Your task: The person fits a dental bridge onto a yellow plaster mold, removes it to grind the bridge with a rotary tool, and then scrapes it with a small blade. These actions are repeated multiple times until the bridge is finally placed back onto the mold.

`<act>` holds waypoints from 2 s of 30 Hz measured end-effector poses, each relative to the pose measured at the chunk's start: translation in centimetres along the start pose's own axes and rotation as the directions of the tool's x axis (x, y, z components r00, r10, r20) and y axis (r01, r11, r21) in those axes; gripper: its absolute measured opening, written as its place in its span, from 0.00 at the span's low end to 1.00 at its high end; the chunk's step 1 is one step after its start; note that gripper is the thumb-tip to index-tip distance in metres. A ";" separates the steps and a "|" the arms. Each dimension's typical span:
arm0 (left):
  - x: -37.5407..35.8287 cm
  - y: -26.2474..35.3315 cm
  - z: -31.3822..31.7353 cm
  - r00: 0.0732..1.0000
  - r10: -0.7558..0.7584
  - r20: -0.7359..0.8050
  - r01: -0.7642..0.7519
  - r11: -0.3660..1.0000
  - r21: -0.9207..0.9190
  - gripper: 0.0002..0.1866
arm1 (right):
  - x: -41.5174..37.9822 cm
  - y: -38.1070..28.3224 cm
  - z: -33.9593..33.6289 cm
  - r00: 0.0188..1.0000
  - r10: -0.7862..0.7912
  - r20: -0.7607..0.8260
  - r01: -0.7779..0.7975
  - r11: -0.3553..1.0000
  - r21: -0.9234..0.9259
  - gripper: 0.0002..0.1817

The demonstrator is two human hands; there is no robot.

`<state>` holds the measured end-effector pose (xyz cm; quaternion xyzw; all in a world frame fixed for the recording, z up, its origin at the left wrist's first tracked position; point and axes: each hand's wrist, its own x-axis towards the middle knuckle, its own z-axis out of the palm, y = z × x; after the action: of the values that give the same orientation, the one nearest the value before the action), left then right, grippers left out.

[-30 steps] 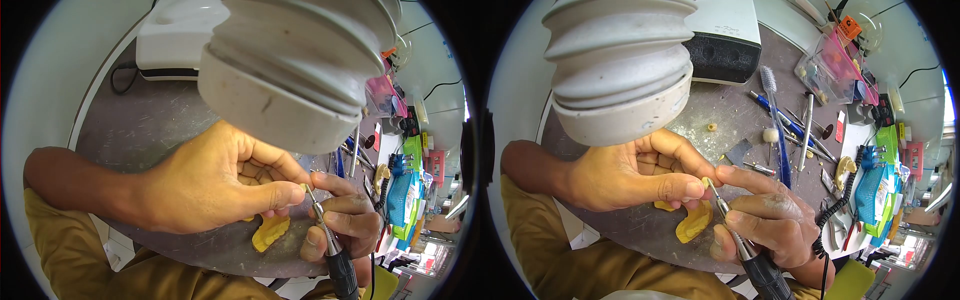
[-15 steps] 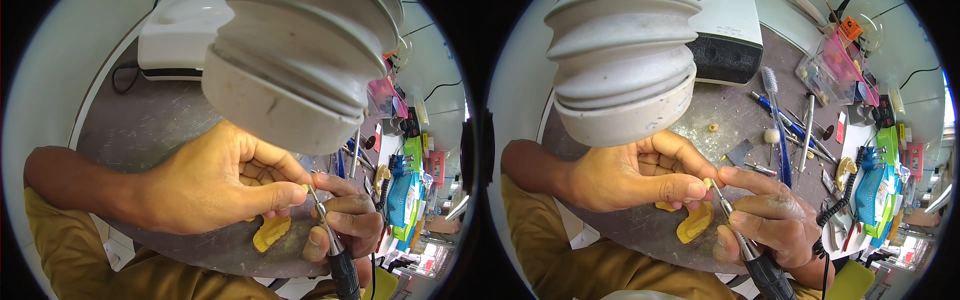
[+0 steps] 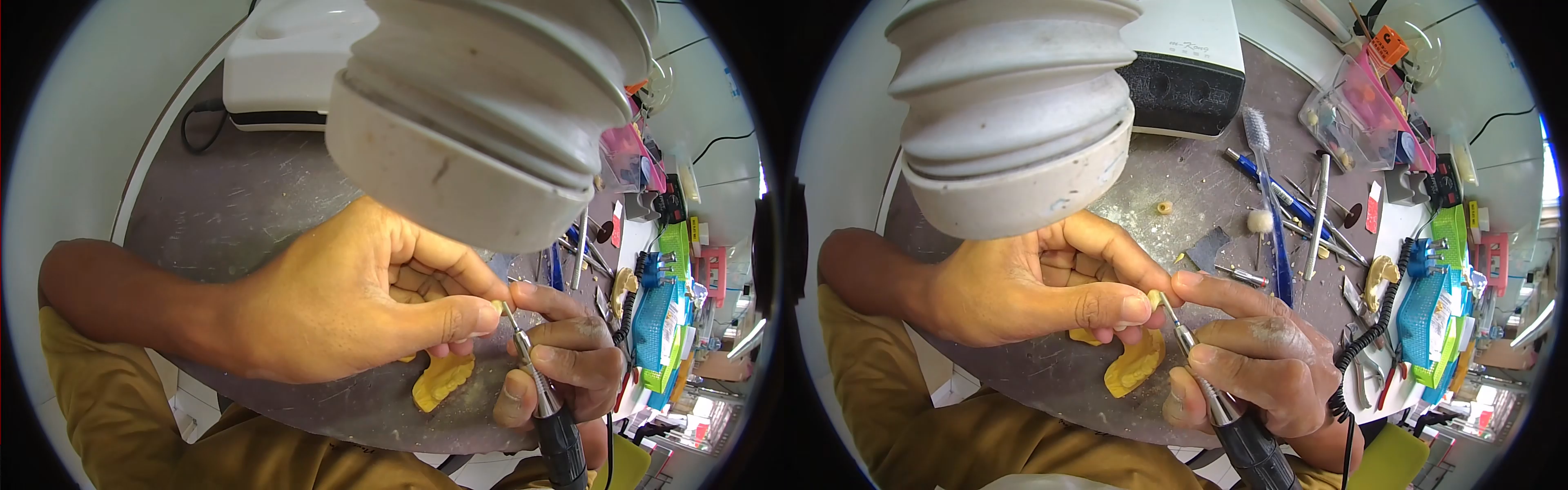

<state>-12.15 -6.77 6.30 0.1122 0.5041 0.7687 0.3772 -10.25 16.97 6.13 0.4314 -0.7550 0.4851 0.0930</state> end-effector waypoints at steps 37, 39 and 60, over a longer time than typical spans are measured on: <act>0.0 0.0 0.0 1.000 0.000 -0.016 0.000 1.000 0.014 0.14 | -0.1 -0.2 0.2 1.000 -0.004 -0.014 0.003 1.000 -0.027 0.20; 0.0 0.1 0.0 1.000 -0.010 -0.018 0.011 1.000 0.020 0.15 | -0.1 -0.1 0.3 1.000 -0.018 -0.025 0.017 1.000 -0.023 0.20; -0.1 0.2 0.3 0.985 0.167 -0.042 -0.154 0.964 0.216 0.10 | 0.4 -0.9 -0.6 0.821 0.365 -0.438 -0.288 0.929 0.233 0.15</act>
<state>-12.03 -6.67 6.63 0.1692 0.5833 0.7418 0.2843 -9.98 17.13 7.24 0.1692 -0.7314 0.6420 0.1559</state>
